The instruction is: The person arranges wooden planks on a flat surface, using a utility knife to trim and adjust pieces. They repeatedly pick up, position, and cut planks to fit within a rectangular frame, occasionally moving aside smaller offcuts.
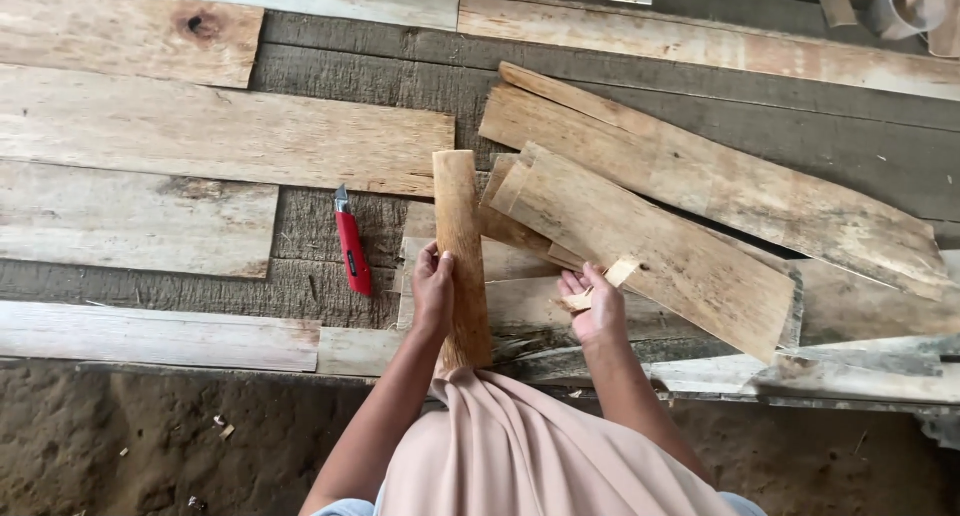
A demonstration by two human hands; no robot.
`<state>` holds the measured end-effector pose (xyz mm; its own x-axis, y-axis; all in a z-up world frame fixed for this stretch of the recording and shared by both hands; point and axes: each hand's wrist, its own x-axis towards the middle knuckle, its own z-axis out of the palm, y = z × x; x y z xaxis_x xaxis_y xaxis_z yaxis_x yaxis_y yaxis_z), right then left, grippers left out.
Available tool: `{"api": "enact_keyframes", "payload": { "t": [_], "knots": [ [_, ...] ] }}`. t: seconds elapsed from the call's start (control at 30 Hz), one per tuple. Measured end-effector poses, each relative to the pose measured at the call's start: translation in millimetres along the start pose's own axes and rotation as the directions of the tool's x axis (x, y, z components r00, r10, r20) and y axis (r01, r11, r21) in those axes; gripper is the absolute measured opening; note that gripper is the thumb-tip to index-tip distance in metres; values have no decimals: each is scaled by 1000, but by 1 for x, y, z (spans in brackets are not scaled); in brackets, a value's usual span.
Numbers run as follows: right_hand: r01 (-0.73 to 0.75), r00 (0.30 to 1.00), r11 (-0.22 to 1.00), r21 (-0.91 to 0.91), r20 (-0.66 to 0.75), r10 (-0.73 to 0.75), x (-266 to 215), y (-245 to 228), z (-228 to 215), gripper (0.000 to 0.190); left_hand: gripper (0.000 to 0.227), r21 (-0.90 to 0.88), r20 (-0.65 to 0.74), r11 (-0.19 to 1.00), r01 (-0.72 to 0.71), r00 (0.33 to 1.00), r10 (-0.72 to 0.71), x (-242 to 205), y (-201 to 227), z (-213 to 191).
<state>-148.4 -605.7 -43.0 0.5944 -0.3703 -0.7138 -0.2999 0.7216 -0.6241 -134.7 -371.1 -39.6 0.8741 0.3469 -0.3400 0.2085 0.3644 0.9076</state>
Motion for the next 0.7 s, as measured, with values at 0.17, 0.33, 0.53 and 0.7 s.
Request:
{"api": "enact_keyframes", "payload": {
  "t": [0.17, 0.33, 0.53, 0.7],
  "knots": [
    [34, 999, 999, 16, -29, -33, 4, 4, 1, 23, 35, 192, -112, 976, -99, 986, 122, 27, 17, -24],
    [31, 999, 999, 35, -39, -29, 3, 1, 2, 24, 37, 793, -103, 574, -205, 883, 458, 51, 24, -23],
    [16, 999, 997, 82, -48, -12, 8, 2, -5, 24, 69, 22, 309, 790, 613, 747, -589, 24, -91, 61],
    [142, 990, 990, -2, -23, -142, -24, -10, 8, 23, 39, -194, 337, 737, 647, 750, -569, 0, -68, 135]
  ]
}}
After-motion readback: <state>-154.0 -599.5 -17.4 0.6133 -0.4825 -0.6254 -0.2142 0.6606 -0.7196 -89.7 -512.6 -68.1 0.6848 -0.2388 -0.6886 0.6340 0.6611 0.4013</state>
